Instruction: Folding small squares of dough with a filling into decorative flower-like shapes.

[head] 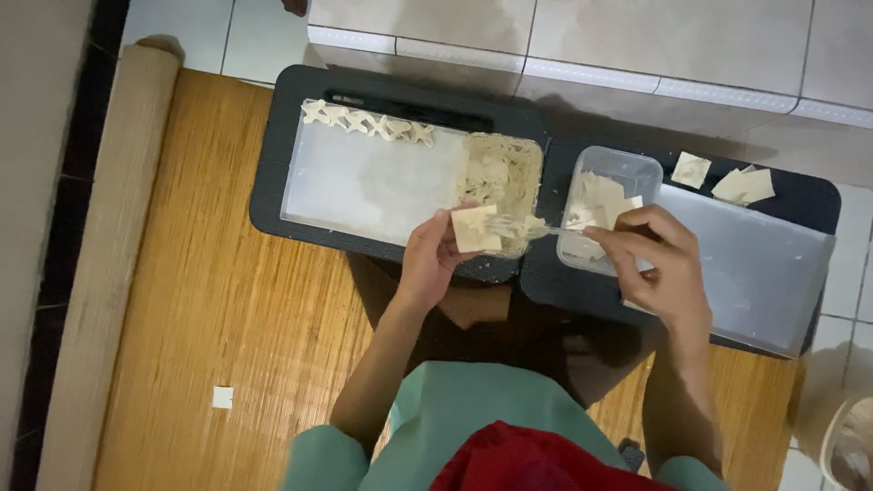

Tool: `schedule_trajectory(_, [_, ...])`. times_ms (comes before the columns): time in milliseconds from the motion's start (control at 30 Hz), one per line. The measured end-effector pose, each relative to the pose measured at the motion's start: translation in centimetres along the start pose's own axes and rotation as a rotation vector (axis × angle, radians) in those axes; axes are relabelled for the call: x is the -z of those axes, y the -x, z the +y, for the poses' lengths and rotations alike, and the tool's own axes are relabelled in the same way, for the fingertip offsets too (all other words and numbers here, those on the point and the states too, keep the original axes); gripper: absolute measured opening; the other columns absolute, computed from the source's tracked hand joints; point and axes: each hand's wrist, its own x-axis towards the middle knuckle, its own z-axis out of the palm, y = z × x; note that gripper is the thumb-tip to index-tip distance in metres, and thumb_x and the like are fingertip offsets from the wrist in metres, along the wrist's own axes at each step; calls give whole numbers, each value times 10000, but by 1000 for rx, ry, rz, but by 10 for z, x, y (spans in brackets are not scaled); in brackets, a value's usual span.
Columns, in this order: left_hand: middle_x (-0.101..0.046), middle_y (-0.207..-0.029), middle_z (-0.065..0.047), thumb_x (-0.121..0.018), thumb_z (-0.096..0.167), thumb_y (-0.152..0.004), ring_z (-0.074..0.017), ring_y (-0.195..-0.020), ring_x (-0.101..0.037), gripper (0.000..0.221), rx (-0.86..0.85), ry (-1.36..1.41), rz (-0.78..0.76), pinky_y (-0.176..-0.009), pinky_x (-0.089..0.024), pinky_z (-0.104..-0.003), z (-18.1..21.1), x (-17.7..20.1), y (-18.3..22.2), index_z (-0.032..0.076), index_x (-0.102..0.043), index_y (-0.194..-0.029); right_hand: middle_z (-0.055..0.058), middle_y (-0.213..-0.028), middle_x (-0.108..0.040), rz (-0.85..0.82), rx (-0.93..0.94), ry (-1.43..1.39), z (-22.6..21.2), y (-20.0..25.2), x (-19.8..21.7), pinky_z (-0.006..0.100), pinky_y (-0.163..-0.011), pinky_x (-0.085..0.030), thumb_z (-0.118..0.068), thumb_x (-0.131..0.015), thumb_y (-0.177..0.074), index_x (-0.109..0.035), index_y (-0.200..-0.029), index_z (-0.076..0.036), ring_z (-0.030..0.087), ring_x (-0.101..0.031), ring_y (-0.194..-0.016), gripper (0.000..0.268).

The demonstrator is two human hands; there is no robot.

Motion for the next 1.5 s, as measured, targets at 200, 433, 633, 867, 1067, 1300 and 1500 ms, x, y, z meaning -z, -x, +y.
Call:
schedule_trajectory(200, [-764, -1109, -202, -559, 291, -1080, -269, -961, -771, 358, 41, -13, 109, -838, -667, -444, -7, -6, -2, 6, -705, -1239, 122, -848, -615, 14, 26, -21, 2, -3, 6, 342, -515, -420, 98, -680, -980, -821, -1052, -34, 226, -491, -567, 207])
schedule_trajectory(433, [-686, -1296, -238, -528, 284, -1095, -331, -1160, -697, 398, -51, 46, 177, -989, -599, -509, -1, -33, -4, 11, -631, -1366, 98, -891, -607, 163, -38, 32, 34, 32, -14, 338, -533, -421, 139, -695, -968, -828, -1119, -45, 208, -493, -597, 273])
schedule_trajectory(633, [-665, -1345, -221, -534, 310, -1093, -343, -1205, -675, 420, -71, 125, 200, -1043, -567, -493, -8, -32, -9, 37, -621, -1399, 70, -836, -557, 152, 36, 81, 24, 38, -41, 343, -478, -441, 124, -689, -932, -796, -1053, -49, 222, -479, -541, 236])
schedule_trajectory(867, [-607, -1424, -219, -531, 339, -1103, -347, -1280, -622, 463, -94, 170, 245, -1079, -553, -480, -15, -15, -16, 39, -566, -1453, 67, -804, -544, 149, -23, 120, 14, 37, -30, 342, -462, -433, 116, -685, -953, -809, -1056, -43, 224, -470, -507, 227])
schedule_trajectory(1067, [-613, -1427, -193, -532, 351, -1097, -318, -1274, -629, 465, -101, 155, 264, -1083, -557, -448, -12, -20, -13, 59, -569, -1457, 56, -840, -543, 174, -49, 113, 7, 32, -50, 326, -490, -466, 85, -670, -971, -806, -1098, -46, 200, -522, -558, 228])
schedule_trajectory(1300, [-562, -1464, -240, -518, 320, -1111, -357, -1307, -595, 483, -108, 232, 247, -1097, -543, -484, -5, -12, -14, 24, -514, -1493, 80, -817, -519, 72, -54, 197, 6, 29, -48, 393, -445, -432, 100, -693, -948, -804, -1084, -60, 309, -529, -551, 238])
schedule_trajectory(1500, [-598, -1447, -194, -526, 315, -1102, -324, -1265, -636, 460, -87, 221, 289, -1088, -542, -437, 10, -25, -6, 41, -549, -1471, 91, -870, -557, 150, -67, 118, 0, 27, -45, 325, -503, -449, 80, -651, -1011, -786, -1151, -22, 203, -514, -594, 220])
